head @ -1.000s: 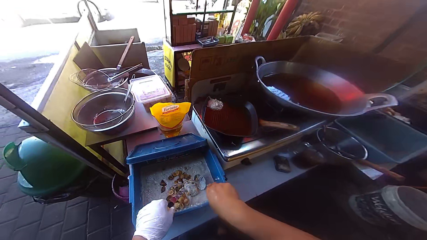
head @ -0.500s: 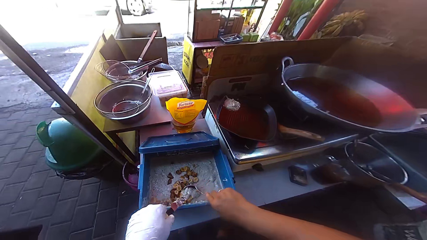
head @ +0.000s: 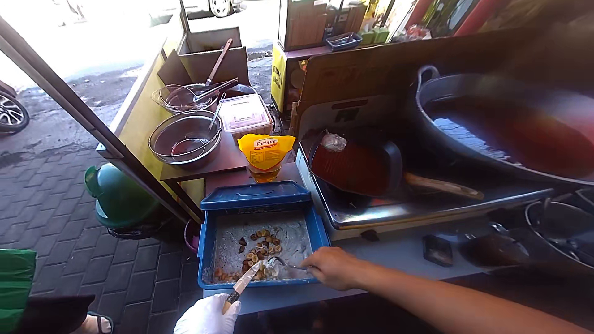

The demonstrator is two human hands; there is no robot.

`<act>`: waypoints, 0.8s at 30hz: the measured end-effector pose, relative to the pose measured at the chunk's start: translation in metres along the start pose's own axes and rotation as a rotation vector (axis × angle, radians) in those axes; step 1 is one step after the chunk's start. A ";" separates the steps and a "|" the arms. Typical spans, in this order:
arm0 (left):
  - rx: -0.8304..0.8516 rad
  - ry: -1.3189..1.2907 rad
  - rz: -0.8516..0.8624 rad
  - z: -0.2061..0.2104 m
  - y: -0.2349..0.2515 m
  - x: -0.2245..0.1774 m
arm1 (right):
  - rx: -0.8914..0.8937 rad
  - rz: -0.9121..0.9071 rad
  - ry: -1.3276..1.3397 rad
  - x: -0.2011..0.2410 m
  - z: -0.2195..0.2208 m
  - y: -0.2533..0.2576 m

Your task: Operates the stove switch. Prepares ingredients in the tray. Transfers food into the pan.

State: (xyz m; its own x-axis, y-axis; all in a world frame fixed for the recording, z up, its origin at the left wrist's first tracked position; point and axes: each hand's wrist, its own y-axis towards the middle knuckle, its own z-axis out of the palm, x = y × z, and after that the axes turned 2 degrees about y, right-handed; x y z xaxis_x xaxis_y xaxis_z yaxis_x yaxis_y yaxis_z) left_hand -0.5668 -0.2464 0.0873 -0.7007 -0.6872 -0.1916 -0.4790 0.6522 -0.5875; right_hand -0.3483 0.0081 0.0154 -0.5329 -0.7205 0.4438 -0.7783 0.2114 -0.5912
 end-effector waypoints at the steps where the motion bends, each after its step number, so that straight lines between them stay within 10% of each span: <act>1: -0.015 -0.027 -0.020 0.004 0.000 -0.005 | -0.015 0.026 0.106 -0.006 0.004 -0.001; 7: -0.029 -0.077 -0.109 0.033 0.021 -0.015 | -0.101 0.070 0.455 -0.023 0.025 -0.007; 24: -0.127 -0.173 -0.253 0.033 -0.002 -0.035 | -0.182 -0.317 -0.291 0.011 0.020 0.009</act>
State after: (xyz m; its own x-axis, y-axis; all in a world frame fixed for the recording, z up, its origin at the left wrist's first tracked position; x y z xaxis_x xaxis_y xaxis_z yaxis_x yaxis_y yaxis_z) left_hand -0.5244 -0.2341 0.0692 -0.4561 -0.8697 -0.1887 -0.6962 0.4807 -0.5331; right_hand -0.3544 -0.0105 0.0016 -0.1648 -0.9179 0.3610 -0.9471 0.0450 -0.3178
